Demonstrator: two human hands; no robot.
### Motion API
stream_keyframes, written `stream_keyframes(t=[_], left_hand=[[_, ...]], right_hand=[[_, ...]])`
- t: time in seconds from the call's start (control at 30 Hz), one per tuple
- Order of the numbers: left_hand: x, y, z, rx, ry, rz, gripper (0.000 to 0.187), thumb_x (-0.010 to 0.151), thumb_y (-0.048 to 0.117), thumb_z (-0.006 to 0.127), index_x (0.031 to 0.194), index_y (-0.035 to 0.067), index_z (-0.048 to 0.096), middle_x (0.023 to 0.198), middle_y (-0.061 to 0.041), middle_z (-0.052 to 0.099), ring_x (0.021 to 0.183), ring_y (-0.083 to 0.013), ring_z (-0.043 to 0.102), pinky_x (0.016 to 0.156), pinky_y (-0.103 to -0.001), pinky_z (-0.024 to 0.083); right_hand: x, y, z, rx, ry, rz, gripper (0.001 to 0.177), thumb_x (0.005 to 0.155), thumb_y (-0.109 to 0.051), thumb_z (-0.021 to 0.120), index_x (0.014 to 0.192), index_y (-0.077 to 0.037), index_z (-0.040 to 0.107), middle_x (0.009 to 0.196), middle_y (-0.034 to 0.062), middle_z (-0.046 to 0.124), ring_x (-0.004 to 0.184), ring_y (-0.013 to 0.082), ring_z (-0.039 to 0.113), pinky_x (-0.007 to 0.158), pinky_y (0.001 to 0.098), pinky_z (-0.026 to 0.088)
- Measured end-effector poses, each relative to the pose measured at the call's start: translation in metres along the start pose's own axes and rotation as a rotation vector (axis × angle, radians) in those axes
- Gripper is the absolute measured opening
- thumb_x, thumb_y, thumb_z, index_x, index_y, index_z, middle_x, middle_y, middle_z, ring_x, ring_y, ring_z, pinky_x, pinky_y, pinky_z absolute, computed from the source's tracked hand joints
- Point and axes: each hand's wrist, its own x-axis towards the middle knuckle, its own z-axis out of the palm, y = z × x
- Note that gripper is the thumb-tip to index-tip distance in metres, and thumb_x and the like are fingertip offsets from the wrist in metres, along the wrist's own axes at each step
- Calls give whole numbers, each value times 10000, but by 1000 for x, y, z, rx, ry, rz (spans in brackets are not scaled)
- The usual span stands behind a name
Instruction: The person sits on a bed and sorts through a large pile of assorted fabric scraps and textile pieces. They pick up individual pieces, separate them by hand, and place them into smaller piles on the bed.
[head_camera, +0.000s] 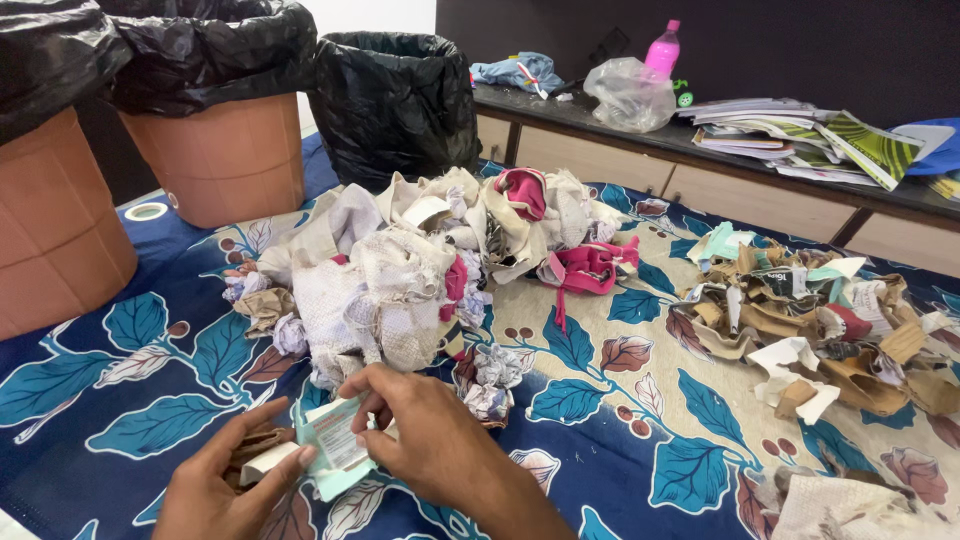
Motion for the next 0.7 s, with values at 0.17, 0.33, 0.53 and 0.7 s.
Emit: stream_keyframes(t=[0.17, 0.33, 0.53, 0.7], left_hand=[[1, 6, 6, -41, -13, -27, 676, 758, 246, 867, 1373, 96, 627, 1129, -217, 775, 1155, -294, 737, 982, -431, 582], [-1, 12, 9, 25, -40, 75, 701, 748, 274, 887, 1383, 87, 658, 1147, -173, 737, 1118, -262, 742, 965, -408, 573], [0, 26, 21, -133, -188, -31, 633, 759, 287, 855, 1343, 91, 709, 1023, -161, 777, 1026, -218, 798, 905, -375, 618], [8, 52, 41, -157, -277, -55, 445, 787, 266, 862, 1166, 42, 794, 897, -150, 809, 848, -191, 797, 798, -329, 606]], right_hand=[[-1, 0, -13, 115, -28, -47, 335, 900, -71, 675, 1232, -32, 646, 980, 100, 765, 930, 172, 745, 858, 319, 582], [-2, 2, -27, 170, 2, -43, 294, 907, -107, 711, 1193, -39, 688, 1023, 70, 755, 953, 137, 718, 872, 300, 582], [-7, 0, -58, 212, 83, -7, 310, 860, -118, 755, 1154, -33, 709, 978, 34, 731, 904, 118, 682, 840, 274, 580], [-17, 0, -89, 199, 178, 58, 286, 842, -158, 787, 1093, -24, 748, 927, 50, 741, 887, 109, 687, 776, 278, 580]])
